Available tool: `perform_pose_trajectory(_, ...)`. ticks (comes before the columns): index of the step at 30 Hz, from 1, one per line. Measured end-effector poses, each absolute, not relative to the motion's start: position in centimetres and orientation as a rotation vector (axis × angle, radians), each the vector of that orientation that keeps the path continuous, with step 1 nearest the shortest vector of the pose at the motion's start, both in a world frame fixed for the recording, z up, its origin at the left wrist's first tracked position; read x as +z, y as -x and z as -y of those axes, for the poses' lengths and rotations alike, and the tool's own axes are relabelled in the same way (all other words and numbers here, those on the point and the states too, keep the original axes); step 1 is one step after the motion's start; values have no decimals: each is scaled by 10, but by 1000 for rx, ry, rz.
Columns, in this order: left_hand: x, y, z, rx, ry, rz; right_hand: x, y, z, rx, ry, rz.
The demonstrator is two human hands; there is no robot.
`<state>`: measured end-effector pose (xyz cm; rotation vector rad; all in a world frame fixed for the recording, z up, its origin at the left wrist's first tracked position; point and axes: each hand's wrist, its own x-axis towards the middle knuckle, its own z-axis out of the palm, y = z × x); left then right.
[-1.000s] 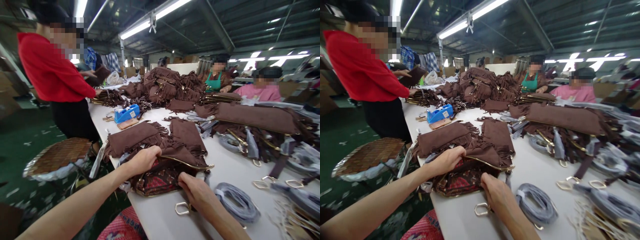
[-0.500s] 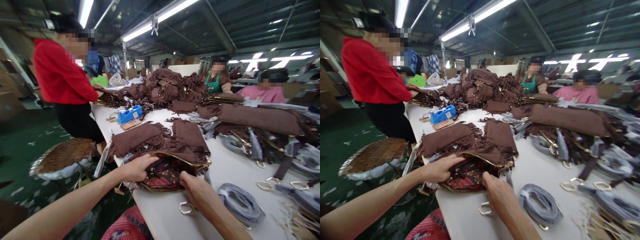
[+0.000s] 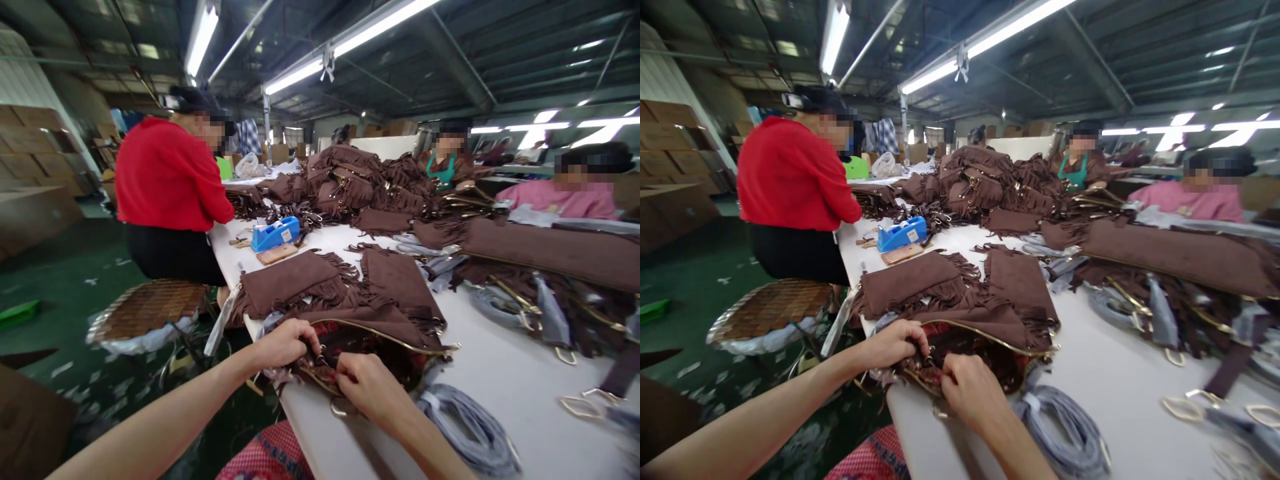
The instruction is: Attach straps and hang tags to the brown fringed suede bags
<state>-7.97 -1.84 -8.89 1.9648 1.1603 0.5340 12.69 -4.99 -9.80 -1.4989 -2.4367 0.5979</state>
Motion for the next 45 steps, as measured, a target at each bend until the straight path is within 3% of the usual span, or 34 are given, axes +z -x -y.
perform_pose_trajectory(11,-95,75,18,529,-1976,-1214,-94,-116,44,556,1644,2461)
perform_pose_trajectory(30,-85,68,37,433,-2275,-1298,-92,-130,41,795,1335,2203)
perform_pose_trajectory(32,-71,71,41,420,-2308,-1231,-82,-141,40,907,1218,1996)
perform_pose_trajectory(38,-30,47,67,635,-2506,-1252,-67,-151,45,1689,901,1258)
perform_pose_trajectory(45,-59,8,82,934,-1775,-1130,-77,-146,50,1687,732,986)
